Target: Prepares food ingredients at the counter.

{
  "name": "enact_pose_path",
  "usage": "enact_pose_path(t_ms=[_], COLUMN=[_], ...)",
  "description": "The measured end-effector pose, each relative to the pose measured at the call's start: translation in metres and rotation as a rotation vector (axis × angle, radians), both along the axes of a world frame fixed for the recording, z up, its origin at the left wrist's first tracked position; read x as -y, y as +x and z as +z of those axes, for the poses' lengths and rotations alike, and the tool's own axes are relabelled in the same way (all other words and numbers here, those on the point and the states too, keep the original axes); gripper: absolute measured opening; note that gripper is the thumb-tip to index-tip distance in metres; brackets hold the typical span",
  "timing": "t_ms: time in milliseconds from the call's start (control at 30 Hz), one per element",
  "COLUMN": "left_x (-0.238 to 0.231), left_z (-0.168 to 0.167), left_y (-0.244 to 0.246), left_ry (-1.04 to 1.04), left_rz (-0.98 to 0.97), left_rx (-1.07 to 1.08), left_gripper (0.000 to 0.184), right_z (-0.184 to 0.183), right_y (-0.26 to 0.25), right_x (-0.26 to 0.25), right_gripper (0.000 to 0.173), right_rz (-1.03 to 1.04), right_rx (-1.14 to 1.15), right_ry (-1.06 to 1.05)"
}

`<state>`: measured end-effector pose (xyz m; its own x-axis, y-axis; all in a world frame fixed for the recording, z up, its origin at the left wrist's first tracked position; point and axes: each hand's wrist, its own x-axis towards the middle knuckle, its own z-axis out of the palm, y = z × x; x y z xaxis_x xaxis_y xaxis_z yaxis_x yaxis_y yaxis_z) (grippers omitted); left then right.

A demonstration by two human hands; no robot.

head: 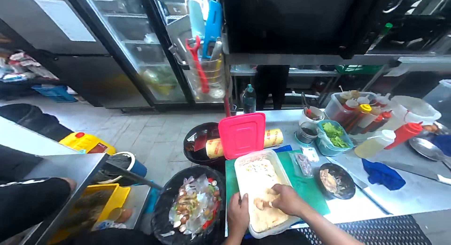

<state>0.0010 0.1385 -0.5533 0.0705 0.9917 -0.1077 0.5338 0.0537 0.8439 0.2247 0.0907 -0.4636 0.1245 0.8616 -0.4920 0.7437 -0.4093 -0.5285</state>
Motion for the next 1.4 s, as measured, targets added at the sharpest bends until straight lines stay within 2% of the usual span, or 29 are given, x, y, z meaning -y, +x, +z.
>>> enact_pose_path(t_ms=[67,100,133,233,267,300,367,433,467,567,633,700,767,833,900,933,1000,1100,1133,1233,1267,1333,1400], left_x=[0.000,0.000,-0.001,-0.003,-0.004,-0.004,-0.005,-0.005,-0.004,-0.006,-0.005,-0.003,-0.002,-0.002,-0.002,-0.002,-0.001,0.000,0.001,0.002,0.002,0.002,0.001], left_z=[-0.002,-0.002,-0.003,-0.001,0.000,0.000,-0.001,-0.002,-0.003,-0.002,-0.003,-0.004,-0.006,-0.007,-0.008,-0.009,-0.009,-0.009,-0.009,-0.009,-0.009,-0.008,-0.008], left_y=[0.000,0.000,0.000,-0.001,-0.001,-0.002,-0.002,-0.002,-0.002,-0.003,-0.003,-0.001,0.001,0.001,0.001,0.001,0.002,0.001,0.001,0.002,0.002,0.002,0.002], left_ry=[-0.017,-0.026,-0.040,-0.079,-0.080,-0.081,-0.080,-0.080,-0.084,-0.098,-0.088,-0.088,-0.096,-0.103,-0.103,-0.100,-0.090,-0.072,-0.067,-0.058,-0.060,-0.065,-0.072], left_rz=[0.000,0.000,-0.005,-0.028,-0.031,-0.033,-0.038,-0.041,-0.045,-0.063,-0.050,-0.022,0.001,0.014,0.020,0.021,0.023,0.026,0.029,0.036,0.038,0.046,0.048], left_rx=[0.018,0.023,0.013,-0.004,-0.006,-0.009,-0.015,-0.023,-0.034,-0.054,-0.050,-0.038,-0.021,-0.013,-0.007,-0.006,-0.007,-0.003,0.003,0.017,0.016,0.020,0.035], left_gripper=[0.039,0.040,0.041,0.043,0.042,0.042,0.043,0.044,0.044,0.045,0.045,0.043,0.042,0.041,0.041,0.041,0.039,0.038,0.037,0.037,0.037,0.038,0.038], right_z=[-0.008,-0.015,-0.024,-0.036,-0.030,-0.022,-0.011,-0.017,-0.028,-0.055,-0.048,-0.034,-0.025,-0.026,-0.036,-0.044,-0.060,-0.059,-0.054,-0.035,-0.033,-0.038,-0.044], right_y=[-0.011,-0.017,-0.023,-0.038,-0.044,-0.048,-0.054,-0.055,-0.056,-0.049,-0.038,-0.026,-0.015,-0.009,-0.009,-0.012,-0.018,-0.025,-0.026,-0.023,-0.022,-0.022,-0.025], right_x=[0.004,0.004,0.004,-0.004,-0.009,-0.012,-0.018,-0.022,-0.023,-0.026,-0.031,-0.030,-0.028,-0.028,-0.028,-0.027,-0.023,-0.022,-0.022,-0.022,-0.022,-0.022,-0.021], right_gripper=[0.082,0.090,0.087,0.048,0.043,0.044,0.058,0.070,0.066,0.036,0.028,0.036,0.052,0.059,0.065,0.063,0.045,0.032,0.033,0.065,0.070,0.070,0.056], right_rz=[0.053,0.077,0.105,0.174,0.156,0.132,0.112,0.200,0.285,0.546,0.612,0.633,0.561,0.419,0.361,0.380,0.489,0.634,0.651,0.566,0.503,0.402,0.392], right_rx=[0.150,0.185,0.198,0.162,0.142,0.120,0.081,0.053,0.068,0.147,0.150,0.138,0.022,-0.050,-0.009,0.020,0.065,0.107,0.100,0.011,0.003,0.022,0.032], right_ry=[-0.133,-0.185,-0.192,-0.020,0.037,0.078,0.126,0.086,0.072,0.109,0.129,0.170,0.188,0.180,0.133,0.109,0.121,0.221,0.248,0.192,0.159,0.111,0.120])
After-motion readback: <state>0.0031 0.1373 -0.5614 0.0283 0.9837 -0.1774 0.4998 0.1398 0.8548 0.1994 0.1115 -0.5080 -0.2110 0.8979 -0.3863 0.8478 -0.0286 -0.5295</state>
